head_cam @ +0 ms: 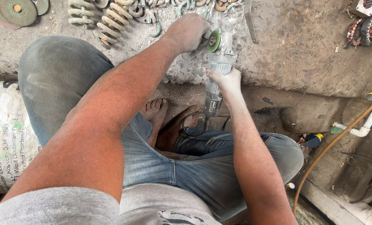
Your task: The person wraps a yellow hose with electrical tape, then walks to a work area and sits on the floor. They use an angle grinder to grind a small metal part, repeatedly repositioning it to smooth the surface.
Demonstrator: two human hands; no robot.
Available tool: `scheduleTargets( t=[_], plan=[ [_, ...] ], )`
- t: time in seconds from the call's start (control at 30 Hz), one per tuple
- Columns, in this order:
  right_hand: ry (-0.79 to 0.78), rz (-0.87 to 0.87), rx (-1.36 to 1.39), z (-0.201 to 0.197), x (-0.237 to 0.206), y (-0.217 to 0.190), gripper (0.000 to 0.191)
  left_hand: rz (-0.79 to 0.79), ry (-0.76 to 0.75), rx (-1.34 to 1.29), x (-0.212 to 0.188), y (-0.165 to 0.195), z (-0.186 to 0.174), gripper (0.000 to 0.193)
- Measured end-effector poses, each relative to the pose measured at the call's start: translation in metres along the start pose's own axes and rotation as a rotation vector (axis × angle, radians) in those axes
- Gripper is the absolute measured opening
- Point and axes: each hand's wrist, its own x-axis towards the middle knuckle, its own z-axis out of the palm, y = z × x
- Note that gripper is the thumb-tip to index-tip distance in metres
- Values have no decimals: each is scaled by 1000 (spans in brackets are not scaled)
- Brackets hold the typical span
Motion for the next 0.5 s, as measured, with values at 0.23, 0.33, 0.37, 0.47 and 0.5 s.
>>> scheduleTargets(
  t=[0.23,0.33,0.37,0.47,0.5],
  plan=[
    [22,21,-65,2,1,-4,36,12,26,27,2,-1,1,22],
    [22,38,-93,2,2,-5,36,-7,-7,40,5,-4,6,22],
    [23,45,-99,2,2,-5,36,0,-1,51,6,-5,8,22],
    [22,14,-143,2,2,-5,38,29,75,53,8,-7,10,27],
    [24,20,-145,2,2,-5,38,26,69,63,8,-7,10,27]
  ],
)
